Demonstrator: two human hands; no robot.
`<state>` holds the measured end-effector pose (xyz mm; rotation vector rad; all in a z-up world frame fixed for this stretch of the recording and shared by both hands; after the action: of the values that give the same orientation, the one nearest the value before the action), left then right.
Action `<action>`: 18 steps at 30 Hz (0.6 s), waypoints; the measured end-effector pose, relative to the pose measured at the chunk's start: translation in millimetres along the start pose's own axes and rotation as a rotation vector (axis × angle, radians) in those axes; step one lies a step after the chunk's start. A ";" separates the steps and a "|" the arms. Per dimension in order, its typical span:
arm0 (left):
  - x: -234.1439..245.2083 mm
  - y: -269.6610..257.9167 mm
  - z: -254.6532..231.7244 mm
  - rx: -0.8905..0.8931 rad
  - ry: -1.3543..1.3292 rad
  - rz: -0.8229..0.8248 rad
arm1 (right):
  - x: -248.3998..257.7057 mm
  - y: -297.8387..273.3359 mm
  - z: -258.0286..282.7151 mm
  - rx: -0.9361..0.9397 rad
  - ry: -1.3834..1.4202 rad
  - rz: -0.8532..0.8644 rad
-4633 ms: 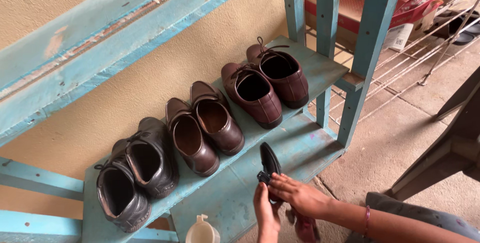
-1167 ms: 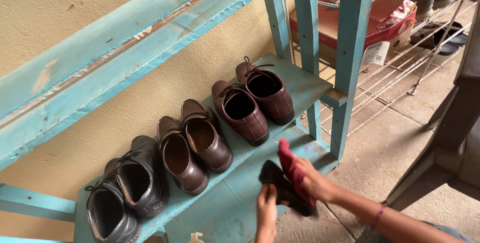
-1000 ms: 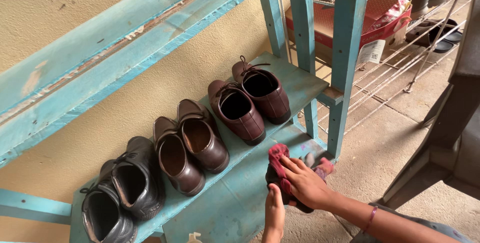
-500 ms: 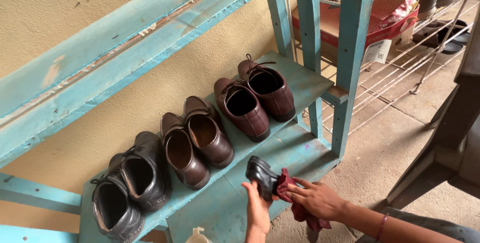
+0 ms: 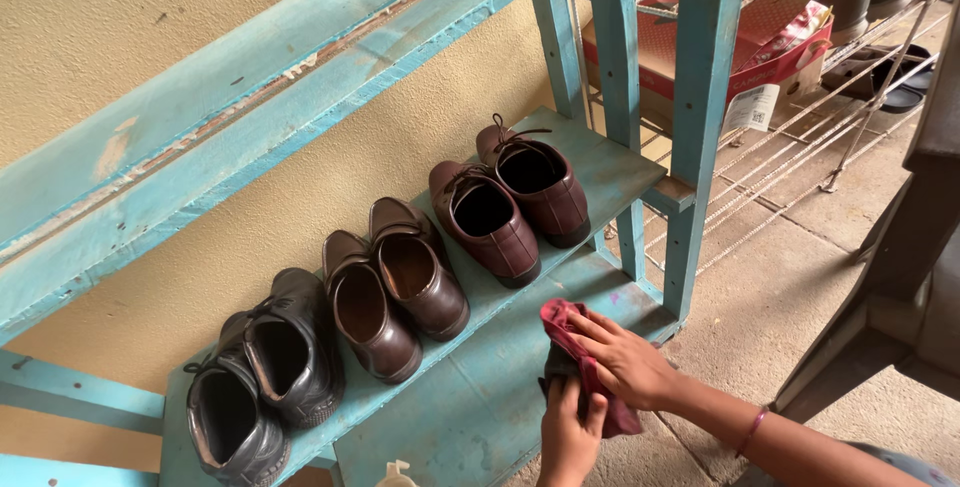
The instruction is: The person cleans shoes with a cloth, wiping the uppers and soles of various pairs and placing them back on a shelf.
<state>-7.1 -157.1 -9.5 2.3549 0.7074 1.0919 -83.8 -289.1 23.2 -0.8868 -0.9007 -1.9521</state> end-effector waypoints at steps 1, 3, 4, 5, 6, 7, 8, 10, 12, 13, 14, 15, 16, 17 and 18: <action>2.4 2.8 -1.5 -0.003 -0.001 0.000 | 0.2 3.1 -1.2 -0.066 0.036 0.070; 0.8 2.1 8.6 0.225 0.100 0.200 | 0.5 4.6 -4.4 -0.133 0.074 0.141; 4.8 1.9 8.8 0.225 0.101 0.201 | 1.9 5.4 -7.8 -0.152 0.086 0.129; 7.9 1.9 9.6 0.209 0.163 0.239 | 2.2 7.2 -10.4 -0.170 0.097 0.117; 9.8 0.9 10.7 0.192 0.226 0.276 | 0.1 8.7 -9.8 -0.170 0.098 0.117; 10.4 -0.5 12.3 0.191 0.224 0.276 | 1.1 9.1 -7.5 -0.147 0.075 0.075; 9.9 -2.7 14.6 0.185 0.196 0.290 | 3.9 9.0 -4.4 -0.124 0.052 0.033; 6.5 -4.5 19.5 0.178 0.165 0.298 | 7.1 10.4 9.6 -0.046 0.058 0.033; 10.5 -2.8 21.7 0.182 0.063 0.138 | 17.7 6.9 20.1 0.035 0.065 0.035; 11.6 -3.2 21.7 0.188 0.067 0.137 | 22.1 3.8 26.0 0.093 0.090 0.025; 11.6 -1.8 21.1 0.191 0.079 0.150 | 24.2 2.0 31.3 0.151 0.116 0.014; 13.4 -3.4 18.9 0.194 0.092 0.167 | 23.8 0.4 32.3 0.151 0.123 0.017; 17.0 -7.1 15.2 0.199 0.096 0.169 | 24.2 -2.3 30.6 0.149 0.122 0.013; 17.7 -3.8 12.0 0.178 0.108 0.175 | 27.1 -1.3 26.1 0.149 0.111 0.003; 18.3 -0.2 9.6 0.156 0.120 0.180 | 26.9 -0.7 23.4 0.151 0.108 -0.002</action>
<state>10.6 -147.5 -5.0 2.5427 0.6531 1.3069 -90.2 -279.3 56.9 -0.6877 -0.9716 -1.8862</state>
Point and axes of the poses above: each hand's wrist, its own y-axis towards the middle knuckle, its own x-axis out of the back of the hand, z = x × y, the point moved 5 cm from there along y, towards the middle knuckle, and after that the axes turned 8 degrees about -x, right-handed, at the moved point
